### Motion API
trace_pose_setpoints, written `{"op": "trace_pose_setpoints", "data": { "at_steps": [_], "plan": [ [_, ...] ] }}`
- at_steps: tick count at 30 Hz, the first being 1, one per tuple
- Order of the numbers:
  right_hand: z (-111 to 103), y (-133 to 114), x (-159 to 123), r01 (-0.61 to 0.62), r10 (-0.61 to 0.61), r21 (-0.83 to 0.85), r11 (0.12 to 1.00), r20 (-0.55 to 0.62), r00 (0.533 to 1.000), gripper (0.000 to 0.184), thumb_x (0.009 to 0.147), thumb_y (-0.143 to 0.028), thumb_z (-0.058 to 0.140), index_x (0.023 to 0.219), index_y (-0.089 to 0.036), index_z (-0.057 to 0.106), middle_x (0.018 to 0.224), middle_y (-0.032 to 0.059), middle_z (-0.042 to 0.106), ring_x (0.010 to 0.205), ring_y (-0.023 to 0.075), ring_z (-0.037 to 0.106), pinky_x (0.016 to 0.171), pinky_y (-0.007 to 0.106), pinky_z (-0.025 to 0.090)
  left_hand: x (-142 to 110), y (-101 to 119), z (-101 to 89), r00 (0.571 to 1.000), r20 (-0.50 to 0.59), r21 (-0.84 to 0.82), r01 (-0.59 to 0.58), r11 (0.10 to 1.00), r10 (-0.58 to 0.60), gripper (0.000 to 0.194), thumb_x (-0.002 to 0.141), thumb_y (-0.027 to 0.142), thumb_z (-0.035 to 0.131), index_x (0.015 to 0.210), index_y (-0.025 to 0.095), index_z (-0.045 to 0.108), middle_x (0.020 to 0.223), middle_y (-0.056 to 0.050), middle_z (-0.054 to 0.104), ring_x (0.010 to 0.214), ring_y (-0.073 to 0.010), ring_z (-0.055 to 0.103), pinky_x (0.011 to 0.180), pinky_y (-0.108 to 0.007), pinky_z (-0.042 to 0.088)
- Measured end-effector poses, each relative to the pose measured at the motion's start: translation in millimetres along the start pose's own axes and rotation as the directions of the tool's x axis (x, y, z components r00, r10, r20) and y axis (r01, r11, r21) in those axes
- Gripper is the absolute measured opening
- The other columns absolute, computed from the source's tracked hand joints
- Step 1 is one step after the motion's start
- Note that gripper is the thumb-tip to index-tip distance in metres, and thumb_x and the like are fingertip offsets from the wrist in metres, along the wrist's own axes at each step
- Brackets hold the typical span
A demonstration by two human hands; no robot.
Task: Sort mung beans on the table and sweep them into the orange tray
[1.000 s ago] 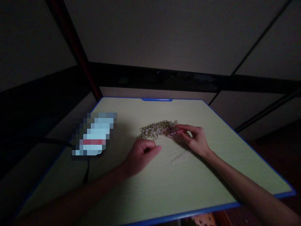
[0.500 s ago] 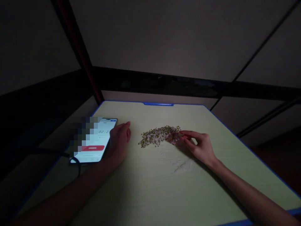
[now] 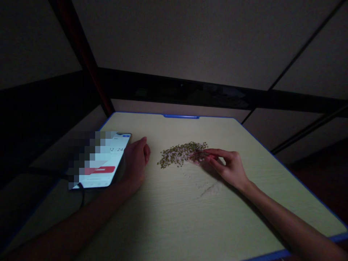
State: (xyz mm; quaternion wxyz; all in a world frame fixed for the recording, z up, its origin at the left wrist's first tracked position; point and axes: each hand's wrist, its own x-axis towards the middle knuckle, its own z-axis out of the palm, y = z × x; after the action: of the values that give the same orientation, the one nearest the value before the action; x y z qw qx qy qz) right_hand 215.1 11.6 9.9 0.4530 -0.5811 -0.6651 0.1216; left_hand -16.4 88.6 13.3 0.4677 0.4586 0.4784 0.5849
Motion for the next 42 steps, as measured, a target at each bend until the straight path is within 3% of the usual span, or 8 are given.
{"op": "trace_pose_setpoints", "data": {
  "at_steps": [9, 25, 42],
  "plan": [
    [0.3, -1.6, -0.3, 0.011, -0.011, -0.035, 0.999, -0.005, 1.0, 0.025, 0.075, -0.022, 0.059, 0.089, -0.009, 0.076, 0.076, 0.0106, 0.077, 0.06, 0.0171, 0.068, 0.058, 0.029, 0.055, -4.3, 2.1, 2.8, 1.0, -0.013, -0.032, 0.015, 0.999, -0.015, 0.04, 0.074, 0.025, 0.051, 0.037, 0.02, 0.038, 0.033, 0.004, 0.033, 0.033, -0.0083, 0.028, 0.037, -0.025, 0.017],
    [1.6, -1.8, 0.7, -0.011, 0.01, 0.006, 1.0, 0.043, 0.999, 0.022, 0.076, -0.022, 0.06, 0.091, -0.019, 0.077, 0.085, 0.0066, 0.078, 0.072, 0.0202, 0.072, 0.069, 0.034, 0.058, -3.9, 2.8, 4.2, 0.999, -0.025, -0.023, 0.027, 0.999, -0.028, 0.04, 0.074, 0.026, 0.051, 0.038, 0.02, 0.037, 0.033, 0.004, 0.033, 0.032, -0.0082, 0.028, 0.035, -0.025, 0.016],
    [6.5, 0.6, 2.7, -0.047, 0.045, 0.053, 0.997, 0.046, 0.998, 0.024, 0.077, -0.022, 0.061, 0.095, -0.017, 0.075, 0.088, 0.0076, 0.077, 0.07, 0.0188, 0.071, 0.062, 0.03, 0.056, -4.5, 2.9, 4.5, 1.0, -0.021, -0.051, 0.018, 0.999, -0.019, 0.041, 0.076, 0.02, 0.05, 0.037, 0.02, 0.038, 0.033, 0.004, 0.034, 0.032, -0.0081, 0.028, 0.035, -0.025, 0.016]
  ]
}}
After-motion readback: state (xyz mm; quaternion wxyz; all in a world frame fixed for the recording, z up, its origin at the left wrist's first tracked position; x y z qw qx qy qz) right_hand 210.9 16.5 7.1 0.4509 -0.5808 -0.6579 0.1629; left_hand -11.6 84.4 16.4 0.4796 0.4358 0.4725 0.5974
